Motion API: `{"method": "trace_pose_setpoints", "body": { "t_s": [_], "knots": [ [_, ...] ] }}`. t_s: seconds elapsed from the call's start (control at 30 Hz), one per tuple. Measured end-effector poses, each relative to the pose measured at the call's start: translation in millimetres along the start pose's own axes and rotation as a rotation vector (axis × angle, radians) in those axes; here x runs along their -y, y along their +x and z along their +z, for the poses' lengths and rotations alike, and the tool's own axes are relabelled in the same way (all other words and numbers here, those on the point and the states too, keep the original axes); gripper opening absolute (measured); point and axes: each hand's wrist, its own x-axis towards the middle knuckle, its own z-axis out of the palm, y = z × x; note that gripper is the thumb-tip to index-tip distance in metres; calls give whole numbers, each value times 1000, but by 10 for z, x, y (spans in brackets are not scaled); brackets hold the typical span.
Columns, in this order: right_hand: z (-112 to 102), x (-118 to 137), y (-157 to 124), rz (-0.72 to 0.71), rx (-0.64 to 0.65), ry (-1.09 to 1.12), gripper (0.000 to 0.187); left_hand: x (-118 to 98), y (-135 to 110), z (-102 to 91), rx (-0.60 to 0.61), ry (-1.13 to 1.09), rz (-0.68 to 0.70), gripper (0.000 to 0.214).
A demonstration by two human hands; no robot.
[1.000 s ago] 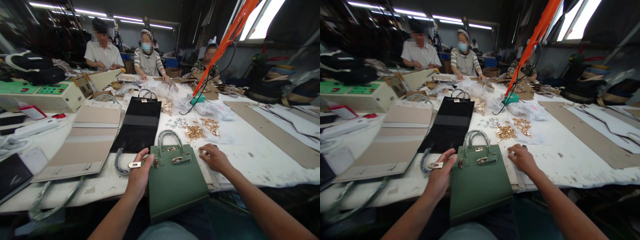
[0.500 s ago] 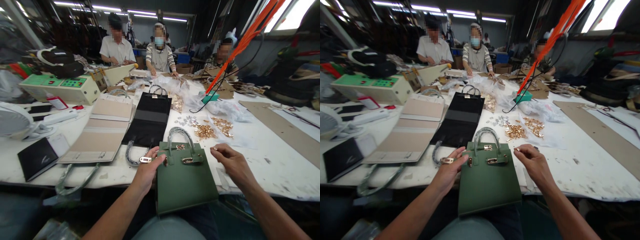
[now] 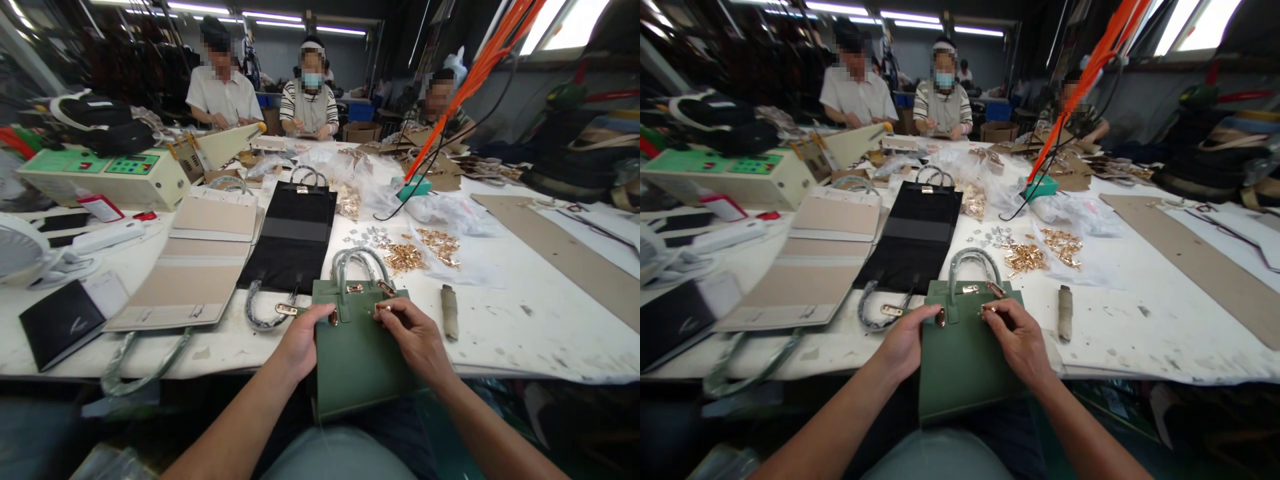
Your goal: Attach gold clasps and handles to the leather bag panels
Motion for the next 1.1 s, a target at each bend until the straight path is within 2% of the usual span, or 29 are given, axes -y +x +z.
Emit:
{"method": "trace_pose_setpoints", "body": {
  "t_s": [0.07,0.17,0.33,0.4,0.53,0.6,0.77,1.1],
  "knots": [
    [-37,-30,37,-14,-43,-1,29,-20,34,5,14,-26,-23,28],
    [-79,-34,74,-25,-34,-57,28,-39,89,-13,32,-98,-76,30],
    [-172,23,199,-197,-1,-290,22,-44,183,-47,-3,-194,-104,35],
    [-225,25,258,-150,35,-311,22,-40,210,-52,-19,-201,-100,36],
    [-319,33,346,86,185,-212,27,-27,241,-60,1,-214,-107,39],
    [-342,72,380,149,239,-191,29,-22,249,-62,20,-216,-102,39],
    [-324,173,447,184,307,-213,28,-17,260,-45,62,-230,-104,39],
    [-279,128,514,231,366,-257,28,97,262,-74,78,-246,-150,39]
  ]
}}
